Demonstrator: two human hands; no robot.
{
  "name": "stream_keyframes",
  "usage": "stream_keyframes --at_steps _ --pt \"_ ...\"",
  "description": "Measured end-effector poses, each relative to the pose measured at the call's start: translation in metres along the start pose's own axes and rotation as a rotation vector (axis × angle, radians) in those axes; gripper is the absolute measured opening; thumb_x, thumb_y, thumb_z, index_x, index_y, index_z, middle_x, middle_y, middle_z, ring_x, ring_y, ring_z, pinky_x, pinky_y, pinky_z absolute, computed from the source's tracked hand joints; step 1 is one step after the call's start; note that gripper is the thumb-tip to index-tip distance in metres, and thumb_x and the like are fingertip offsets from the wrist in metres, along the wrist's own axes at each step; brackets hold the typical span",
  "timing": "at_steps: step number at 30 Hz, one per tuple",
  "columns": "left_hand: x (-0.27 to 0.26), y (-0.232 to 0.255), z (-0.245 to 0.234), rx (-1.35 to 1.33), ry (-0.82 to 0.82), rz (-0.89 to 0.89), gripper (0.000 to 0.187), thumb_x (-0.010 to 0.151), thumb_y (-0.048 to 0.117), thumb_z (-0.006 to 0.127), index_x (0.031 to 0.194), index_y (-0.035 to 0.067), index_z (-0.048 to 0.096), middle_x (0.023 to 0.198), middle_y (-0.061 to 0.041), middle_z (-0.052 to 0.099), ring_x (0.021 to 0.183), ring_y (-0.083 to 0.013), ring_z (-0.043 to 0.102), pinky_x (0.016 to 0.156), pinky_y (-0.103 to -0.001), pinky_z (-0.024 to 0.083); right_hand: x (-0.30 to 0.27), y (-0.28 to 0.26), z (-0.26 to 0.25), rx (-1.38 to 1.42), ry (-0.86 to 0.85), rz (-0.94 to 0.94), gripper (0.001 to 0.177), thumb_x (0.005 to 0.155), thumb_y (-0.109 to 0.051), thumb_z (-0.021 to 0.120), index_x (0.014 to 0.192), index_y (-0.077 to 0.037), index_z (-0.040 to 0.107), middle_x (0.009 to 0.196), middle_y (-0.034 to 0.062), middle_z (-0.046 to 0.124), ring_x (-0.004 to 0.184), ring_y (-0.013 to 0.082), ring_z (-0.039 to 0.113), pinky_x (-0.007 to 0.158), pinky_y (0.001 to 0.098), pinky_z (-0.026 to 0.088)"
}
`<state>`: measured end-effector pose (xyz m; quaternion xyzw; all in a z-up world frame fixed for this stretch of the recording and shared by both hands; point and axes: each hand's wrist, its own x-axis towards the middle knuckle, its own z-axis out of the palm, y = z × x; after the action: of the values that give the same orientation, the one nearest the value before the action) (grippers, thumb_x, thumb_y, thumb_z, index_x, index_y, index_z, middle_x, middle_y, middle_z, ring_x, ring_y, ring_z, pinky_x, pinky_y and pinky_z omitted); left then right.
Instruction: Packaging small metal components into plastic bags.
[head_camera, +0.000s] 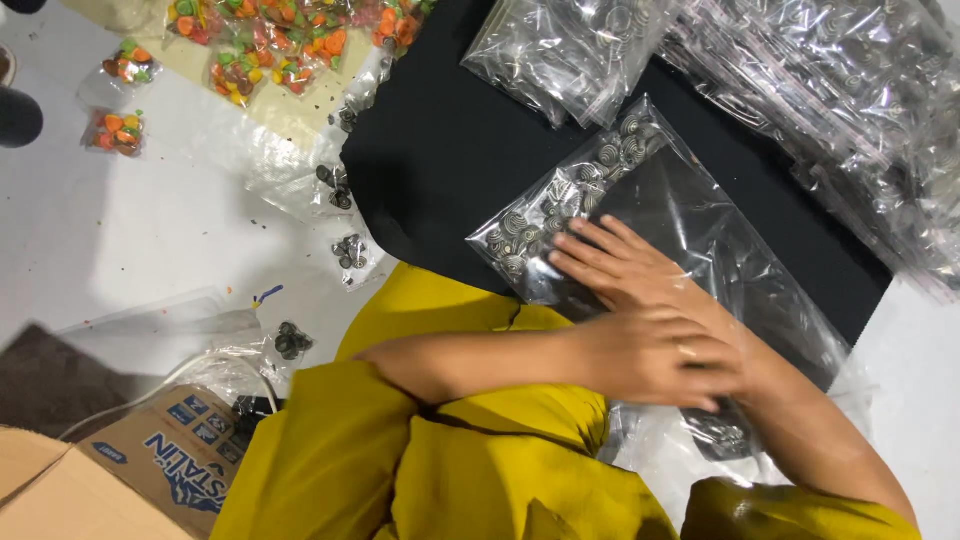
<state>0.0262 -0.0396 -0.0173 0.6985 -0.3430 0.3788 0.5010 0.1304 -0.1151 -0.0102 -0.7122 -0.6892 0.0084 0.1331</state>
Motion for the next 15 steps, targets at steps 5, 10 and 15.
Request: stream_keyframes --at_steps 5,10,15 --pt "-0.011 -0.034 -0.131 0.168 -0.067 -0.155 0.034 0.094 0.027 0.075 0.119 0.006 0.069 0.12 -0.018 0.067 0.101 -0.038 0.07 0.084 -0.047 0.061 -0.042 0.037 0.033 -0.106 0.093 0.076 0.061 0.1 -0.036 0.048 0.154 -0.009 0.048 0.162 0.0157 0.045 0.15 0.0392 0.041 0.124 0.0524 0.03" --pt "-0.055 -0.055 -0.177 0.39 -0.279 -0.458 0.049 0.094 0.024 0.076 0.135 0.003 0.06 0.138 -0.025 0.055 0.123 -0.0459 0.061 0.101 -0.053 0.053 -0.008 0.033 0.031 -0.115 0.191 0.118 0.046 0.1 -0.016 0.052 0.145 -0.013 0.061 0.152 0.0153 0.056 0.144 0.0382 0.05 0.119 0.0523 0.038" --pt "-0.066 -0.058 -0.172 0.418 -0.25 -0.499 0.047 0.094 0.029 0.076 0.133 0.007 0.062 0.133 -0.019 0.06 0.122 -0.0391 0.064 0.102 -0.048 0.053 0.021 0.027 0.04 -0.227 0.412 0.185 0.028 0.099 -0.03 0.073 0.122 -0.015 0.076 0.108 0.0088 0.069 0.111 0.0338 0.067 0.096 0.0496 0.054"
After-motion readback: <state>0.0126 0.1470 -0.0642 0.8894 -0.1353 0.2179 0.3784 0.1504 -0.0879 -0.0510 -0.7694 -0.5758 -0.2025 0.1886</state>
